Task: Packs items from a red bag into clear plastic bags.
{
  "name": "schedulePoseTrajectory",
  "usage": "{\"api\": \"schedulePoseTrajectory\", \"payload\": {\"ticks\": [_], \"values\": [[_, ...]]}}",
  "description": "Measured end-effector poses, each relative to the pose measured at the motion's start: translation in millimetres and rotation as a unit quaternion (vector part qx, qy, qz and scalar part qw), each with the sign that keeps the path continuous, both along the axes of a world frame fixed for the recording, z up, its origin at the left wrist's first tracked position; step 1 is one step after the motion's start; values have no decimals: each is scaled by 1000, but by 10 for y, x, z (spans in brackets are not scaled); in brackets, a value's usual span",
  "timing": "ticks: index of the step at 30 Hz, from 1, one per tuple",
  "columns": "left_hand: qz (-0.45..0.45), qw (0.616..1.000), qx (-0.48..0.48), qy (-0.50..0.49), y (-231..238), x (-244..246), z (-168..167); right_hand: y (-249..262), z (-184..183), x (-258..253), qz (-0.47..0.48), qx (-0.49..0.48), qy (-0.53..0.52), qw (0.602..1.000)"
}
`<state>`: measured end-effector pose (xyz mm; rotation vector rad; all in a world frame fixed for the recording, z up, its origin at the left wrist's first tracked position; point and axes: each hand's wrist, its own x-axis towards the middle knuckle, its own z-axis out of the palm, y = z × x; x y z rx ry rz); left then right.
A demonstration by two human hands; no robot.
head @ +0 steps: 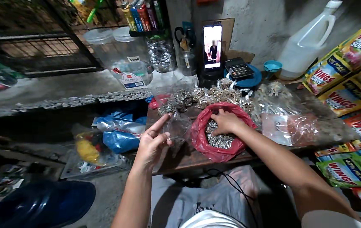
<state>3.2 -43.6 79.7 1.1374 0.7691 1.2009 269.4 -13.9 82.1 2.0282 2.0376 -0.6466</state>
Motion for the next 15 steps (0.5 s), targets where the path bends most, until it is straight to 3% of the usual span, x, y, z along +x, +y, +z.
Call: {"api": "schedulePoseTrajectory", "payload": {"ticks": [15], "values": [[-1,1000,-8,-2,-7,50,-2,-64,24,11,-8,7,6,1000]]}}
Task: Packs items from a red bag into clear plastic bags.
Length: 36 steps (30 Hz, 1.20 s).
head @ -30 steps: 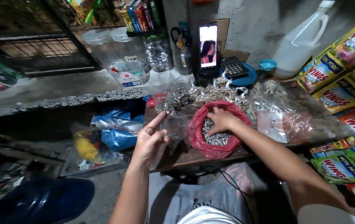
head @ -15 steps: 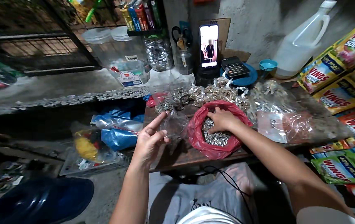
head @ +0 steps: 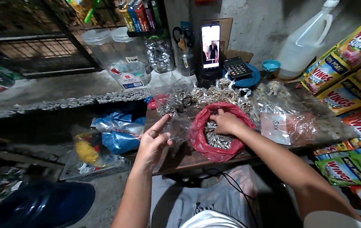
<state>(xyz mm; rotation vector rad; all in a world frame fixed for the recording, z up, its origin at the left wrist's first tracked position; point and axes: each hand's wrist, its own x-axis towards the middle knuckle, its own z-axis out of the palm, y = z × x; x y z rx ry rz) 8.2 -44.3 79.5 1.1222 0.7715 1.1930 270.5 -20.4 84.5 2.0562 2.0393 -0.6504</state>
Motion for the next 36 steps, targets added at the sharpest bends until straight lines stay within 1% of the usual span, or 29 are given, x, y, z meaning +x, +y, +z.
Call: {"api": "schedulePoseTrajectory", "payload": {"ticks": [5,10,11,13,15,17,22,26,30,32,36], "values": [[-2,1000,5,0,-3,-17,-10,-14,51,139,-9,26,42,999],[-8,1000,6,-2,8,-13,-23,43,19,429,2,112,186,976],[-9,1000,6,-4,13,-6,-21,35,45,444,2,113,208,972],[-10,1000,2,-5,20,6,-12,-25,134,417,-7,84,224,971],[-9,1000,0,-5,24,14,-12,-135,189,356,-13,42,190,981],[-13,1000,3,-6,31,14,-20,-213,154,344,-12,1,120,993],[-10,1000,2,-1,31,6,-40,-368,212,291,-1,-57,35,998],[-11,1000,6,-2,42,-2,-48,-393,202,250,11,-72,2,997],[-12,1000,8,-2,44,-10,-51,-338,149,266,4,-46,6,999],[-21,999,21,27,51,-25,-68,-338,152,283,-2,-36,5,999],[-50,982,71,165,16,10,-65,-419,169,251,5,-68,-29,997]]}}
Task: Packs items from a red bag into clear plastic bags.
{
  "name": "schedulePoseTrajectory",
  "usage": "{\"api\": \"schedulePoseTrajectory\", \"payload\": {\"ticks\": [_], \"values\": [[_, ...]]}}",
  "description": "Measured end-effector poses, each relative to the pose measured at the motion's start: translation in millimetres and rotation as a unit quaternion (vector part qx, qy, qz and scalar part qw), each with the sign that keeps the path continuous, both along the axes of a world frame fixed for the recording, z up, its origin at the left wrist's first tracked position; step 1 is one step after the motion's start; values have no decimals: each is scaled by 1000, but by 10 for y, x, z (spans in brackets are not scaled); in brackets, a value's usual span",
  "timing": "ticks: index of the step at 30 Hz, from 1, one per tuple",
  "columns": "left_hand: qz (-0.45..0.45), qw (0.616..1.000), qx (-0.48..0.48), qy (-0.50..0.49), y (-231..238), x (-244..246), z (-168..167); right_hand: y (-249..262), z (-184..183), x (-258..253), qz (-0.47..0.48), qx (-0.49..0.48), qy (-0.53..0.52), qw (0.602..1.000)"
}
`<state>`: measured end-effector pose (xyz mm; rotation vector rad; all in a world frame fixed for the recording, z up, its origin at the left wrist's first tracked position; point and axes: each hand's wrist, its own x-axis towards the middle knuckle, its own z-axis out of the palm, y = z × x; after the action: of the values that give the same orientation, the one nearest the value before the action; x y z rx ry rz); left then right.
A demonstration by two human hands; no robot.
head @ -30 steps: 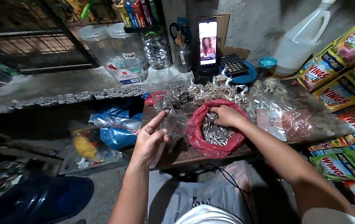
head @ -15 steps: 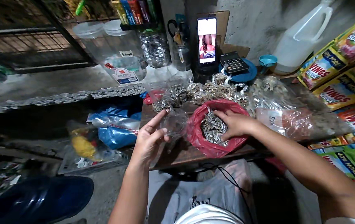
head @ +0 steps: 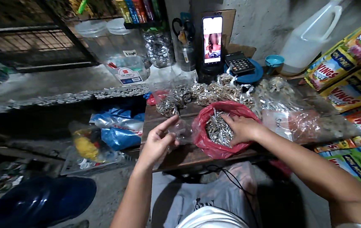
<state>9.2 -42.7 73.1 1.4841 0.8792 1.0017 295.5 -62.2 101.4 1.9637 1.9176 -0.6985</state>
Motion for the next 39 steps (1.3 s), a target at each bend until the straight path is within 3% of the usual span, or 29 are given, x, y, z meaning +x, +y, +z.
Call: {"api": "schedulePoseTrajectory", "payload": {"ticks": [6,9,14,20,23,27,31,35,39], "values": [[-23,984,93,150,46,136,-53,31,-29,-20,-6,-1,-4,1000],[-49,966,73,242,106,142,10,105,-52,56,-15,9,28,999],[-96,908,19,408,245,309,111,206,-49,121,-50,24,73,996],[-122,831,-27,542,384,623,91,262,49,8,-14,63,92,994],[-128,821,-28,555,388,723,83,196,199,-88,14,75,114,991],[-141,850,-27,507,408,720,12,43,372,-10,35,145,105,983],[-140,871,-25,470,431,670,-61,-165,293,269,-83,295,62,950],[-142,872,-29,468,445,696,-113,-271,112,598,-196,205,44,958],[-147,881,-20,449,436,737,-108,-226,-150,744,-240,123,178,946]]}}
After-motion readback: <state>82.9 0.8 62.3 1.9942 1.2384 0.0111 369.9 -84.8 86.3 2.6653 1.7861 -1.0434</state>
